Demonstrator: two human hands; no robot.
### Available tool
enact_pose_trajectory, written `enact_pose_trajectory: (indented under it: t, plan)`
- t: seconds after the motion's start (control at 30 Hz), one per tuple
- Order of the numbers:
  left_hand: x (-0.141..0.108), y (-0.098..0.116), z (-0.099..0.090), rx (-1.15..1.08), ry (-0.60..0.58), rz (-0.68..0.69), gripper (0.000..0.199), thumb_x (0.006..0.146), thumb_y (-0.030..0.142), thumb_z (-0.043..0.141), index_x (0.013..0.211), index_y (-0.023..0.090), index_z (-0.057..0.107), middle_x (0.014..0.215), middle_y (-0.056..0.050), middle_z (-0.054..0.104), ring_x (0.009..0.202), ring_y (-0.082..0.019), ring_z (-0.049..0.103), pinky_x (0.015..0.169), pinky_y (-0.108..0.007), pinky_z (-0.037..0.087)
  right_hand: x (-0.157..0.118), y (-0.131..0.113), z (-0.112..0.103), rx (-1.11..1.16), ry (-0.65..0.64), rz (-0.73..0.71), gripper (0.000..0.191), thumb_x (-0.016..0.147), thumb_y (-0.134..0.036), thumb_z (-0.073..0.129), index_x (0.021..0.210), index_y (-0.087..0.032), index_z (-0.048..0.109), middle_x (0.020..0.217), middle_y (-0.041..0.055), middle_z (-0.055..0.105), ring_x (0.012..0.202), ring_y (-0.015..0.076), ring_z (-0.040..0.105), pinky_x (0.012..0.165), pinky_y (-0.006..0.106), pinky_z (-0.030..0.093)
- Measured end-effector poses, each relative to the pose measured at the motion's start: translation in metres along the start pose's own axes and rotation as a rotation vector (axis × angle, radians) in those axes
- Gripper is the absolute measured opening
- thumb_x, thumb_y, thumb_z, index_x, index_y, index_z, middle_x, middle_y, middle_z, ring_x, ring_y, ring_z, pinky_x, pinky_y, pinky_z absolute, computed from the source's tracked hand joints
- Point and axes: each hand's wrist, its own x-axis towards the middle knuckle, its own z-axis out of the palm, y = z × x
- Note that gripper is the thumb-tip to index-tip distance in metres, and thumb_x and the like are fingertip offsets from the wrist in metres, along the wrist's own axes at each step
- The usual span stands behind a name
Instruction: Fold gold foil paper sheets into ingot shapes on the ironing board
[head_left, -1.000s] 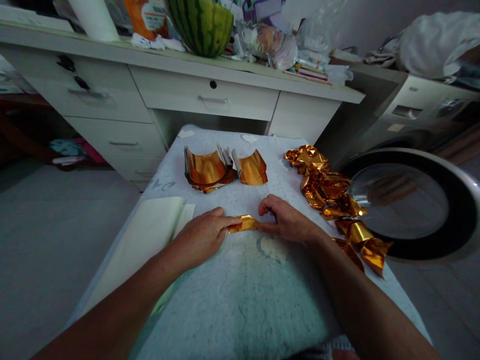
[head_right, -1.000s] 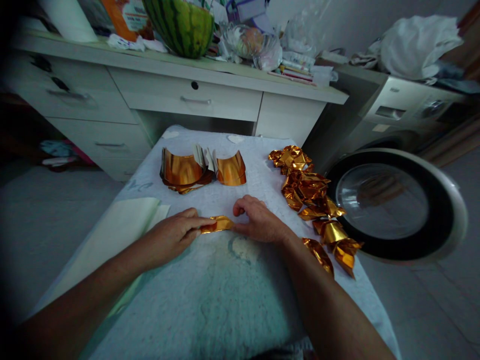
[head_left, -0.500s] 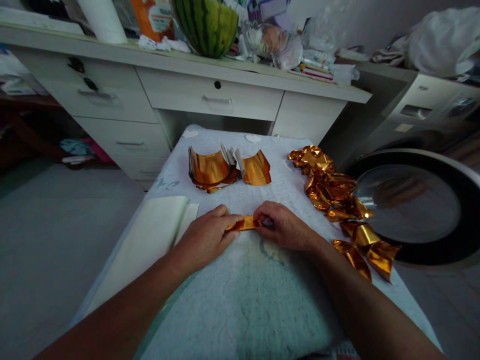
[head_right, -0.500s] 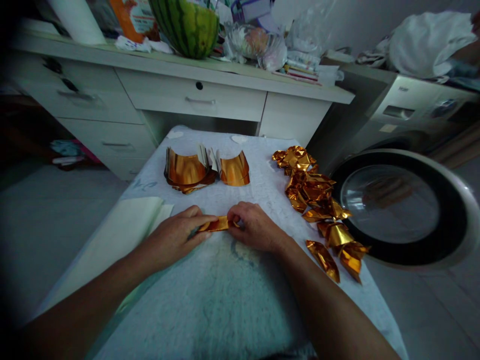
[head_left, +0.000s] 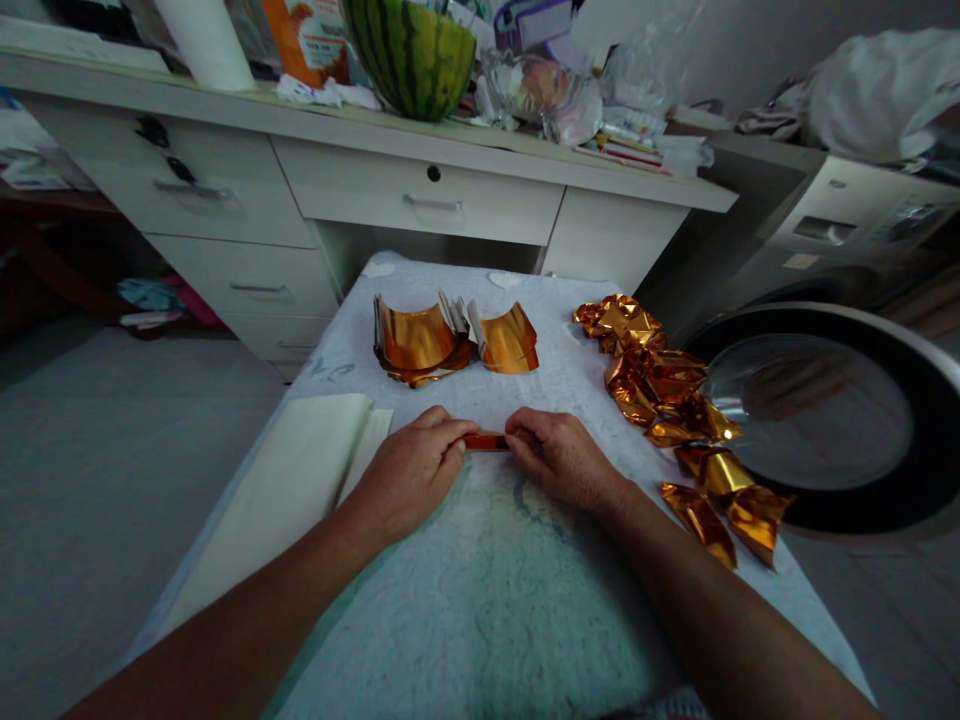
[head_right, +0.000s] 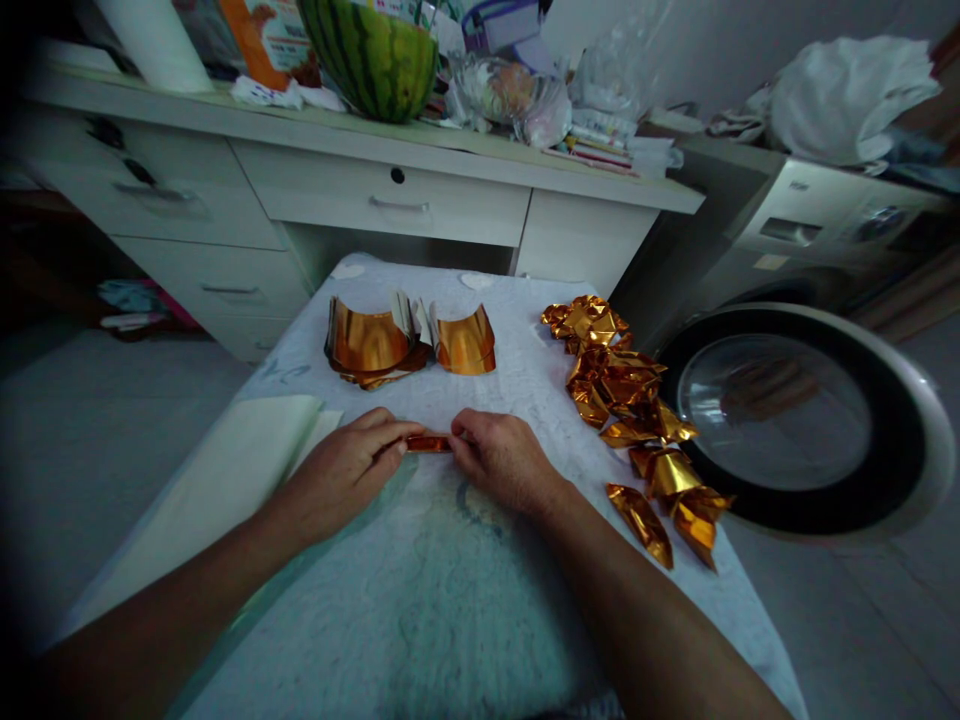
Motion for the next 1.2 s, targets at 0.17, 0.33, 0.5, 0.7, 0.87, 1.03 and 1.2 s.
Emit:
enact_pose_trajectory:
  t: [0.17, 0.33, 0.5, 0.7, 0.87, 1.03, 1.2]
  plan:
    - [0.0, -0.001, 0.003, 0.032, 0.061, -0.012, 0.037, 0.093, 0.02, 0.038, 0.116, 0.018, 0.067, 0.099, -0.007, 0.064, 0.094, -0.02, 0.063, 0.085, -0.033, 0.05, 0.0, -0.001, 0.007, 0.001, 0.075, -0.016, 0.018, 0.083, -0.011, 0.051, 0.095, -0.02, 0.06, 0.077, -0.0003, 0.062, 0.066, 0.0131, 0.054, 0.065, 0.023, 0.038]
    - [-0.001, -0.002, 0.007, 0.012, 0.081, -0.027, 0.035, 0.098, 0.026, 0.037, 0.112, 0.019, 0.068, 0.108, -0.006, 0.072, 0.102, -0.021, 0.065, 0.092, -0.036, 0.049, 0.001, -0.006, 0.009, 0.041, 0.1, -0.007, 0.018, 0.081, -0.01, 0.049, 0.092, -0.02, 0.059, 0.076, -0.0002, 0.061, 0.065, 0.013, 0.053, 0.064, 0.023, 0.038]
    - [-0.001, -0.001, 0.009, 0.028, 0.135, -0.007, 0.034, 0.099, 0.025, 0.035, 0.109, 0.019, 0.067, 0.107, -0.006, 0.073, 0.1, -0.021, 0.067, 0.089, -0.036, 0.051, 0.001, -0.011, 0.01, 0.035, 0.094, 0.111, 0.009, 0.088, -0.019, 0.049, 0.09, -0.021, 0.058, 0.07, -0.0013, 0.06, 0.059, 0.0132, 0.052, 0.06, 0.023, 0.036]
    - [-0.001, 0.0, 0.012, 0.059, 0.151, -0.014, 0.034, 0.097, 0.023, 0.036, 0.112, 0.017, 0.066, 0.111, -0.008, 0.072, 0.102, -0.022, 0.067, 0.09, -0.037, 0.051, 0.001, -0.015, 0.011, 0.044, 0.085, 0.183, 0.014, 0.094, -0.021, 0.043, 0.096, -0.021, 0.057, 0.07, -0.0006, 0.061, 0.059, 0.0141, 0.055, 0.061, 0.024, 0.037]
    - [-0.001, 0.003, 0.009, 0.076, 0.123, -0.058, 0.035, 0.1, 0.028, 0.033, 0.105, 0.018, 0.067, 0.104, -0.007, 0.073, 0.096, -0.022, 0.068, 0.085, -0.035, 0.051, 0.001, -0.02, 0.014, 0.045, 0.067, 0.168, 0.016, 0.095, -0.021, 0.04, 0.099, -0.021, 0.056, 0.073, 0.0007, 0.063, 0.061, 0.0149, 0.057, 0.061, 0.024, 0.037]
    - [-0.001, 0.004, 0.008, 0.121, 0.079, -0.102, 0.034, 0.1, 0.026, 0.032, 0.1, 0.019, 0.065, 0.095, -0.007, 0.073, 0.089, -0.022, 0.068, 0.079, -0.034, 0.049, 0.001, -0.022, 0.014, 0.053, 0.062, 0.173, 0.015, 0.095, -0.022, 0.042, 0.099, -0.021, 0.056, 0.072, 0.0005, 0.063, 0.061, 0.0149, 0.058, 0.061, 0.024, 0.037]
    - [-0.001, 0.004, 0.009, 0.176, 0.057, -0.122, 0.03, 0.099, 0.022, 0.033, 0.1, 0.019, 0.063, 0.096, -0.007, 0.073, 0.092, -0.022, 0.068, 0.08, -0.033, 0.048, 0.001, -0.023, 0.015, 0.001, 0.053, 0.199, 0.022, 0.099, -0.026, 0.037, 0.1, -0.02, 0.058, 0.074, 0.0021, 0.065, 0.064, 0.0157, 0.06, 0.063, 0.025, 0.039]
